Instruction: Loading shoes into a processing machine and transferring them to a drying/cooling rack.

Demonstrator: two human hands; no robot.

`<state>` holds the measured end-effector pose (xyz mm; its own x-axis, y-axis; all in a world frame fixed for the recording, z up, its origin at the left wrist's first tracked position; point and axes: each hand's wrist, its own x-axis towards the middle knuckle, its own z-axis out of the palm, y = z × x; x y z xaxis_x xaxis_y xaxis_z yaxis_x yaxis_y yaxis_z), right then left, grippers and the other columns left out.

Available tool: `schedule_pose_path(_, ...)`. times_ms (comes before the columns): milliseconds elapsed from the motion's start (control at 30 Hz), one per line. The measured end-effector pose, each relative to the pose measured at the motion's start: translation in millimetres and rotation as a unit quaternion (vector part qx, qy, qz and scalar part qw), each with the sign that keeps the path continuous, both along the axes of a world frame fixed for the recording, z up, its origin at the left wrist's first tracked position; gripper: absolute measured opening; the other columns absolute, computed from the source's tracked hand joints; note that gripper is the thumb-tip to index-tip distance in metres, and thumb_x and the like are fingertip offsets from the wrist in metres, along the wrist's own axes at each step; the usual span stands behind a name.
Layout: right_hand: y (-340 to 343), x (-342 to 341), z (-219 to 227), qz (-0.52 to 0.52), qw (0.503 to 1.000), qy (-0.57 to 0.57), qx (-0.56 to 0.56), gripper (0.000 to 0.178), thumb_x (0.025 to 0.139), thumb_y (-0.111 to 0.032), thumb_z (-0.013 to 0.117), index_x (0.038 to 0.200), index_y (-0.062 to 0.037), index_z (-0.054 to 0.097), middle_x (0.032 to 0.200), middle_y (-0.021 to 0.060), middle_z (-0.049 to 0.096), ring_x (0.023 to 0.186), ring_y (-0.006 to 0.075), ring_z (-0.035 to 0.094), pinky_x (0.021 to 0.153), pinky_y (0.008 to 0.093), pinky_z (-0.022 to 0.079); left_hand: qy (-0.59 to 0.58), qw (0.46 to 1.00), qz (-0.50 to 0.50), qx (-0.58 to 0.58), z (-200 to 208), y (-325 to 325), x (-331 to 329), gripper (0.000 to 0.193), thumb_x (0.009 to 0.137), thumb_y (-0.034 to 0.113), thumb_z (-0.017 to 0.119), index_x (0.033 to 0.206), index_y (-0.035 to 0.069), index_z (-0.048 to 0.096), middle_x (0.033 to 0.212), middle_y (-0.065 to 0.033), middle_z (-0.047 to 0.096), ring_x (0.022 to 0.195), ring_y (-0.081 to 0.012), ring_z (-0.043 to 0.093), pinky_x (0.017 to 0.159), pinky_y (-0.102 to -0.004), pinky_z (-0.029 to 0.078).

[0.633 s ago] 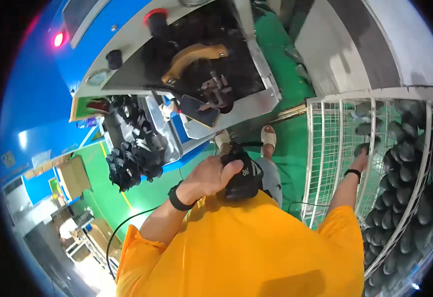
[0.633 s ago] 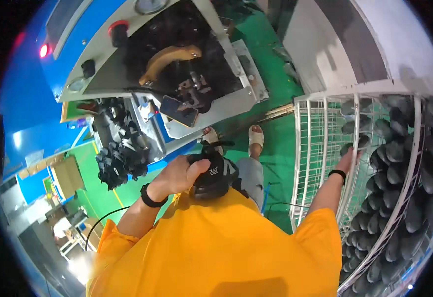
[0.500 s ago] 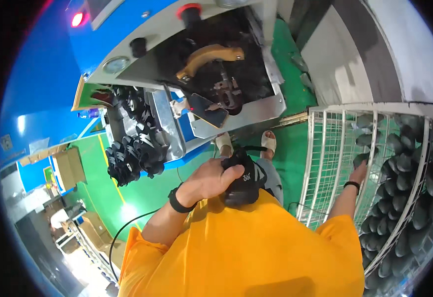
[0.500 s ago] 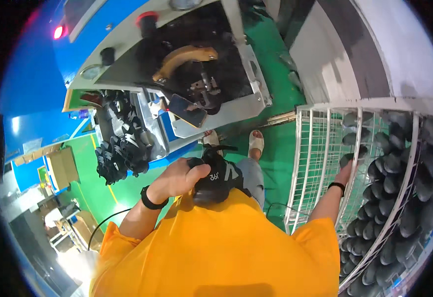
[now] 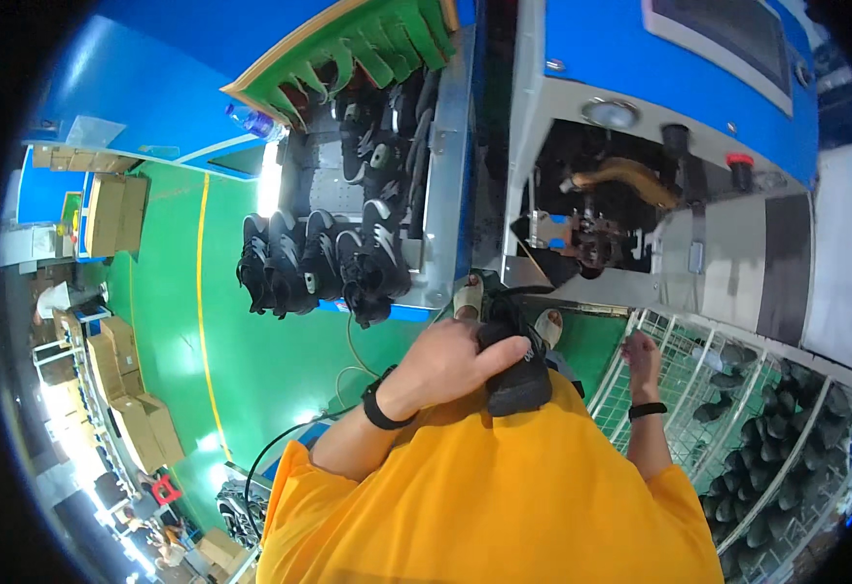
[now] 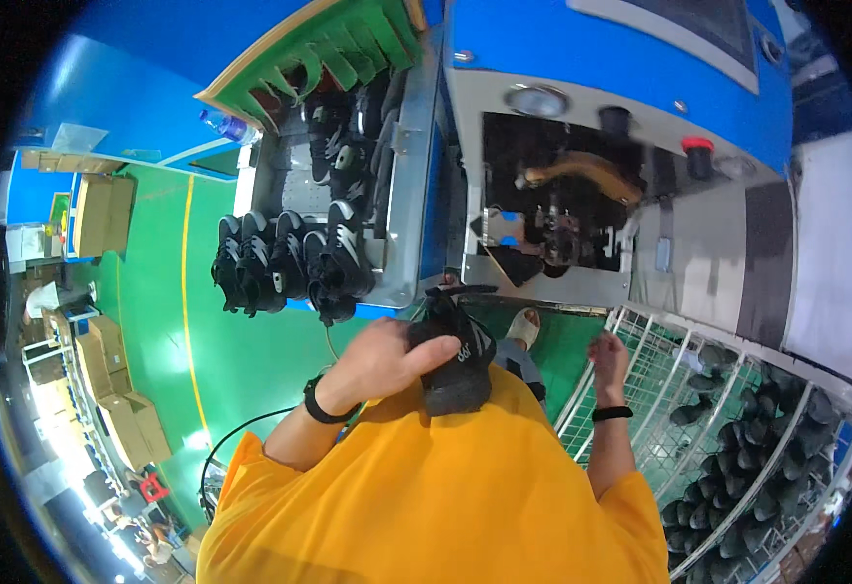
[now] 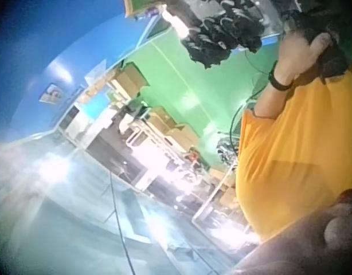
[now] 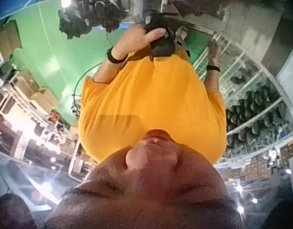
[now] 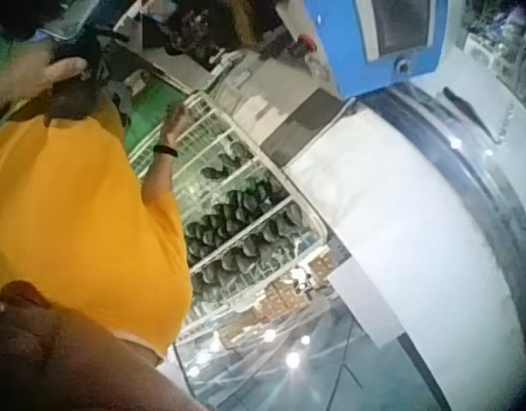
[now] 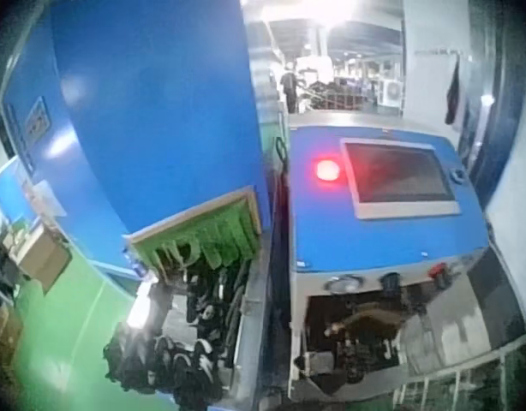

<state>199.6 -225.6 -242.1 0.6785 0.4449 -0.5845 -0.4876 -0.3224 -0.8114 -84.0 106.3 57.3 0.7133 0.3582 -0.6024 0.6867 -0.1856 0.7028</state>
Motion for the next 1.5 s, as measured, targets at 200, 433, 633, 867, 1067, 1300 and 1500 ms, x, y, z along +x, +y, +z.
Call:
schedule_pose_path(200, 119.3, -80.8, 91.2, 0.314, 0.937, -0.143, -0.06, 0.036, 0.095, -0.015, 0.061, 0.127, 0.0021, 0.058, 0.105, 0.0127, 0.07, 0.09, 0.017, 0.067, 0.079, 0.0306, 0.052, -0.065, 0.996, 0.06, -0.007, -24.3, 18.5, -46.7, 0.053, 0.091, 0.057, 0.053, 0.093, 0.007, 0.073, 0.084, -0.018, 0.069, 0.081, -0.038, 0.066, 0.073, -0.0442, 0.051)
schedule_pose_path(433, 156.7, -117.2, 124.4, 0.375, 0.895, -0.162, -0.179, 0.039, 0.095, -0.019, 0.062, 0.128, 0.0016, 0.057, 0.111, 0.0157, 0.069, 0.104, 0.018, 0.064, 0.09, 0.0315, 0.05, -0.126, 0.987, 0.082, -0.063, -34.9, 45.7, -72.2, 0.052, 0.089, 0.055, 0.057, 0.091, 0.006, 0.073, 0.08, -0.0168, 0.069, 0.078, -0.0364, 0.066, 0.069, -0.0415, 0.051)
schedule_pose_path(633, 151.9, -120.2, 117.8, 0.397, 0.874, -0.214, -0.18, 0.043, 0.092, -0.021, 0.062, 0.127, 0.0047, 0.057, 0.115, 0.0251, 0.066, 0.105, 0.0293, 0.066, 0.088, 0.0358, 0.05, -0.099, 0.989, 0.074, -0.082, -44.1, 53.3, -76.7, 0.049, 0.089, 0.053, 0.058, 0.093, 0.007, 0.072, 0.082, -0.017, 0.07, 0.078, -0.0355, 0.066, 0.069, -0.0408, 0.051)
schedule_pose_path(867, 125.7, -114.8, 103.6, 0.407, 0.87, -0.203, -0.192, 0.044, 0.092, -0.024, 0.061, 0.127, 0.0031, 0.057, 0.109, 0.0216, 0.068, 0.103, 0.0313, 0.066, 0.087, 0.0369, 0.05, -0.12, 0.979, 0.15, 0.064, -101.1, 36.2, -82.4, 0.044, 0.085, 0.041, 0.069, 0.097, -0.001, 0.068, 0.086, -0.0177, 0.066, 0.077, -0.0327, 0.065, 0.07, -0.0385, 0.05)
schedule_pose_path(1067, 122.7, -109.7, 126.6, 0.409, 0.867, -0.196, -0.205, 0.048, 0.092, -0.028, 0.062, 0.13, 0.001, 0.055, 0.104, 0.0148, 0.069, 0.098, 0.0291, 0.066, 0.085, 0.0355, 0.05, -0.074, 0.939, 0.208, 0.263, -202.3, 40.9, -62.8, 0.037, 0.082, 0.033, 0.075, 0.097, 0.0, 0.067, 0.09, -0.0196, 0.058, 0.088, -0.0377, 0.062, 0.074, -0.0435, 0.051)
schedule_pose_path(1300, 112.3, -87.5, 118.1, 0.401, 0.866, -0.233, -0.189, 0.047, 0.09, -0.027, 0.064, 0.128, -0.0008, 0.058, 0.1, 0.0194, 0.068, 0.091, 0.0308, 0.067, 0.081, 0.0374, 0.051, 0.033, 0.929, 0.2, 0.308, -259.0, 47.3, -2.0, 0.042, 0.085, 0.043, 0.068, 0.097, 0.003, 0.067, 0.099, -0.0221, 0.058, 0.092, -0.0426, 0.063, 0.08, -0.0488, 0.054)
schedule_pose_path(1500, 146.3, -99.0, 145.7, 0.433, 0.843, -0.223, -0.23, 0.047, 0.091, -0.026, 0.064, 0.131, -0.0025, 0.056, 0.11, 0.0211, 0.067, 0.1, 0.0333, 0.066, 0.084, 0.0399, 0.051, 0.028, 0.961, 0.18, 0.207, -234.6, 74.6, -15.7, 0.037, 0.086, 0.04, 0.067, 0.094, 0.004, 0.071, 0.096, -0.0222, 0.067, 0.091, -0.0376, 0.066, 0.076, -0.0457, 0.054)
